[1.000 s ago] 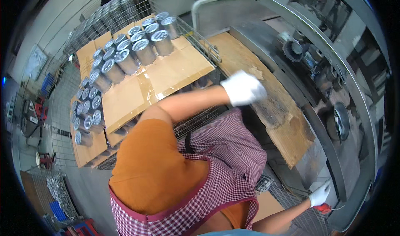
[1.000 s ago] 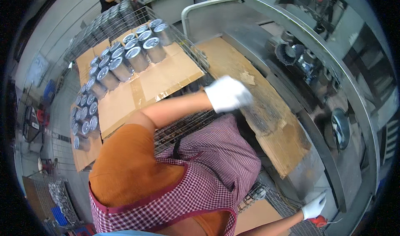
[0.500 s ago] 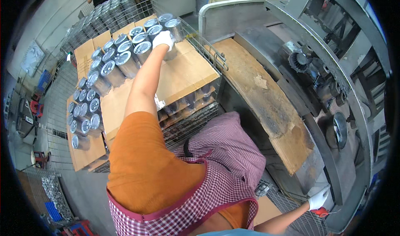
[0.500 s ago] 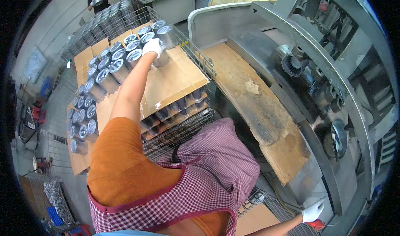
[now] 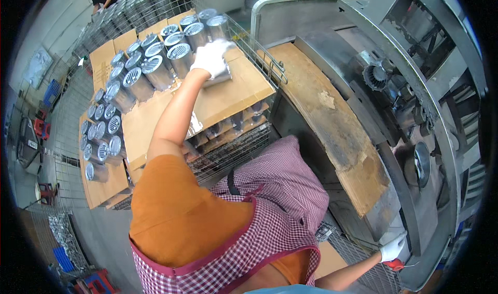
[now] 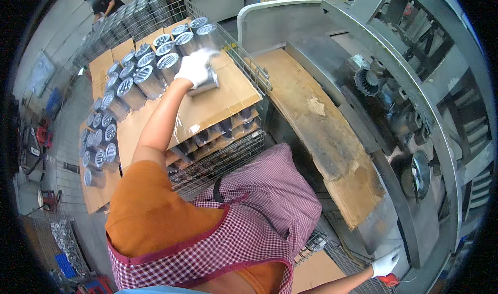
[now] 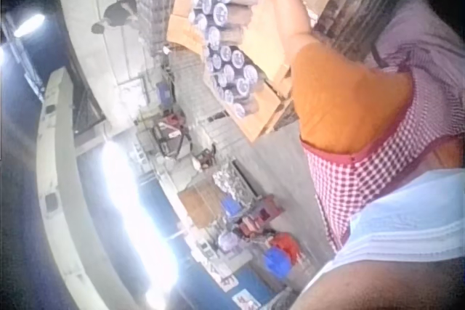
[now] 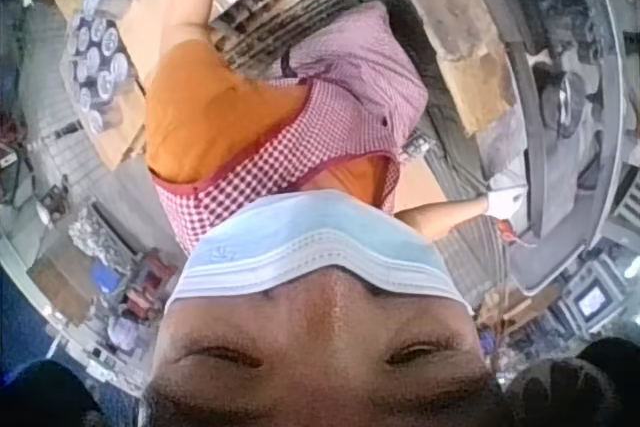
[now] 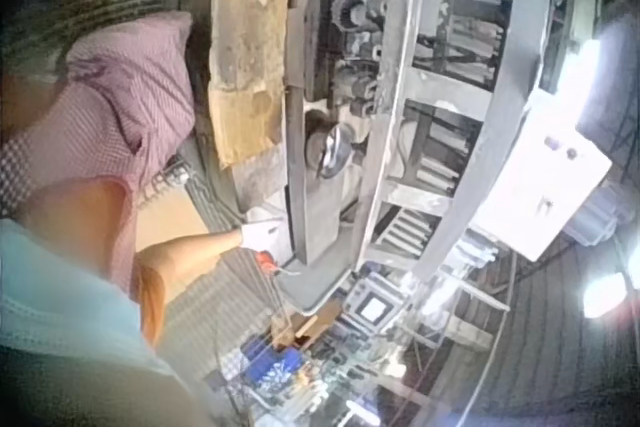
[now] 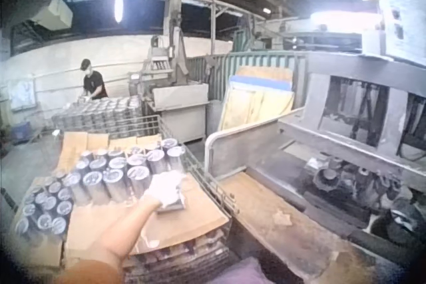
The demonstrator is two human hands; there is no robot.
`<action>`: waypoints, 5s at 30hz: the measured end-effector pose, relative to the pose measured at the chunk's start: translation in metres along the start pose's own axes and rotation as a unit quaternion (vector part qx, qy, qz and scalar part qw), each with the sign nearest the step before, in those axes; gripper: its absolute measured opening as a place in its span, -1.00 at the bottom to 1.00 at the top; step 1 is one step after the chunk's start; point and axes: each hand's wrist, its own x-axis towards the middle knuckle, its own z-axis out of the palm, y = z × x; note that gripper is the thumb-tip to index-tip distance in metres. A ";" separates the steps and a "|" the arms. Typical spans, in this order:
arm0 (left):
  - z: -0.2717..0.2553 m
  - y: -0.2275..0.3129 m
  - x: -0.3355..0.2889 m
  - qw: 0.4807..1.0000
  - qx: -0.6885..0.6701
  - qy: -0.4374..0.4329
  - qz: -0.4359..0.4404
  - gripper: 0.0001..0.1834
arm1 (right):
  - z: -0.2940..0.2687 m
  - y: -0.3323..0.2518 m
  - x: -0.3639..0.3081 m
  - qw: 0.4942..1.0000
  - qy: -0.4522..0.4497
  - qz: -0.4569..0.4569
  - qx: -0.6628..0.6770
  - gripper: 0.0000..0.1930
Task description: The person cleans metal motor housings by hand using a hand scraper and an air gun blower, then stacks them in a crate.
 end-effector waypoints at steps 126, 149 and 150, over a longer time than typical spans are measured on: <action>0.149 0.325 0.021 0.962 -0.148 0.027 0.229 -0.52 | -0.012 -0.022 -0.034 0.990 0.117 -0.046 0.064 -0.55; 0.152 0.328 0.018 0.939 -0.147 0.170 0.258 -0.42 | -0.005 -0.020 -0.033 0.989 0.124 -0.047 0.062 -0.57; 0.152 0.328 0.019 0.930 -0.148 0.207 0.265 -0.41 | -0.005 -0.020 -0.033 0.990 0.121 -0.048 0.059 -0.57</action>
